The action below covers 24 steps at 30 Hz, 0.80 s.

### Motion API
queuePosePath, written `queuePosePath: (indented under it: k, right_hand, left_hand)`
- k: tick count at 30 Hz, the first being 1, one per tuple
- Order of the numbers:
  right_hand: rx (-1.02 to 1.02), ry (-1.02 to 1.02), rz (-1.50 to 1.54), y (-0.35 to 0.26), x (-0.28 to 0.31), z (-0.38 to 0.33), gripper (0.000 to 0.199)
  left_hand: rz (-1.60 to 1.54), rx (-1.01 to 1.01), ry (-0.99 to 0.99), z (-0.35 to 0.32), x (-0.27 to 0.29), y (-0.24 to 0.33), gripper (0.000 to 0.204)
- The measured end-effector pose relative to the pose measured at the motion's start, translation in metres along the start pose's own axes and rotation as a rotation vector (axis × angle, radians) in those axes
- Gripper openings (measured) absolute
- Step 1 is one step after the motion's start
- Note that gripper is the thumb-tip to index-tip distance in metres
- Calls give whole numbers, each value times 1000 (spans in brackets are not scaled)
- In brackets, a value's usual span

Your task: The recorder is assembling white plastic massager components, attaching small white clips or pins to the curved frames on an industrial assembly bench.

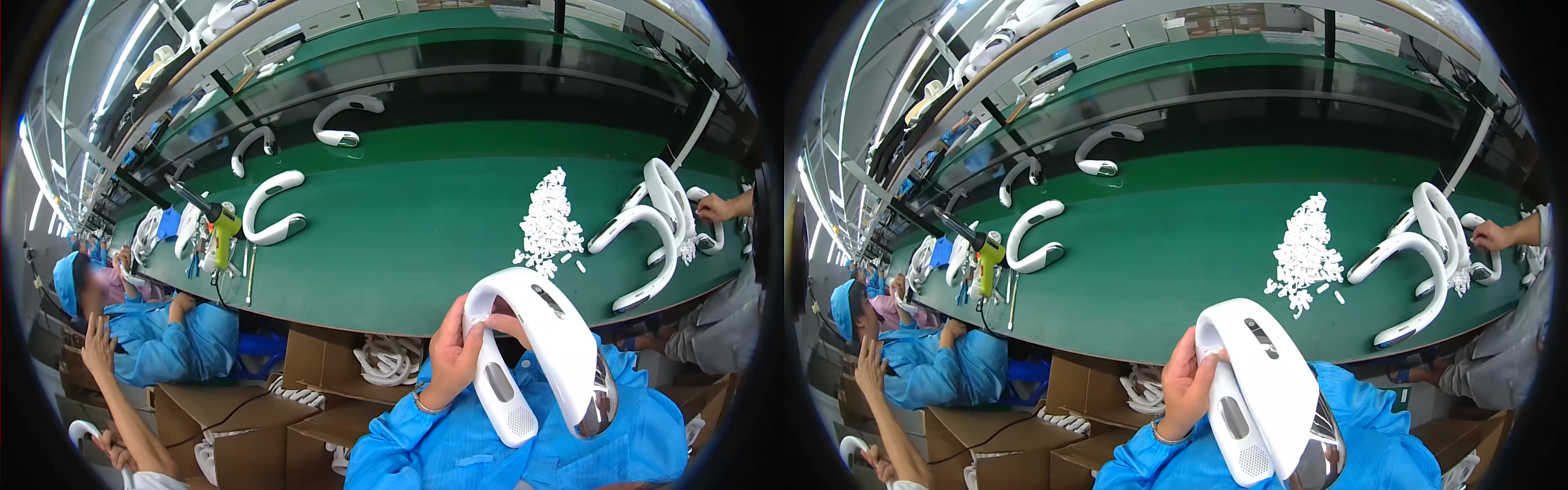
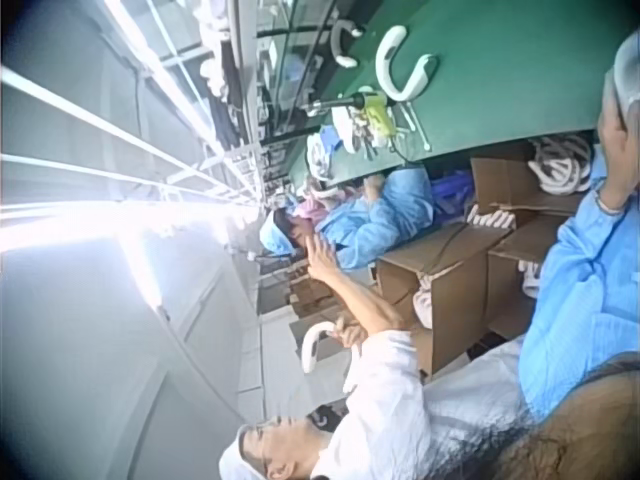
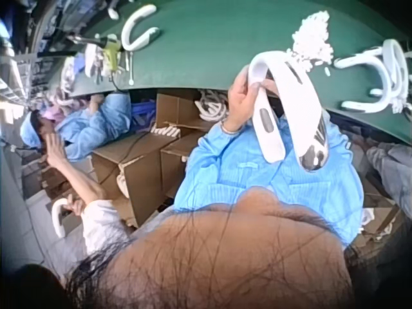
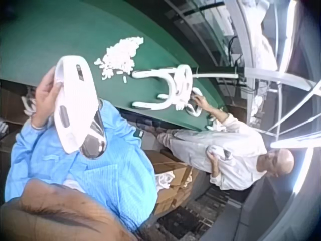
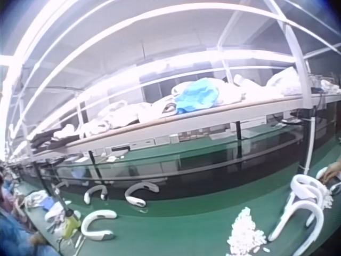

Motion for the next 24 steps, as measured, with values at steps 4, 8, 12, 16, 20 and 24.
queuePosePath:
  k: [4,8,12,16,20,24]
  right_hand:
    - [45,5,10,1,-3,0,29]
    - [98,13,9,2,-6,-1,28]
    - [190,47,-30,3,-2,-1,27]
    - [140,35,354,-4,-1,5,31]
    - [-166,-24,434,23,25,-12,46]
    - [-298,-194,898,4,38,-52,49]
  left_hand:
    - [-14,-34,11,0,-2,6,44]
    - [75,-39,-10,-1,0,5,46]
    - [52,-26,45,1,-2,1,44]
    - [-66,105,106,11,1,-12,41]
    - [-217,199,112,23,0,-53,34]
    - [-85,164,133,62,-30,-40,31]
Point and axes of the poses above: each hand's wrist, its own z-axis towards the middle knuckle, its own x-axis out of the back of the hand, y = z × x, the point moved 3 cm from there along z, towards the middle knuckle, and after that the axes turned 3 degrees about x, right-handed, at the moved point
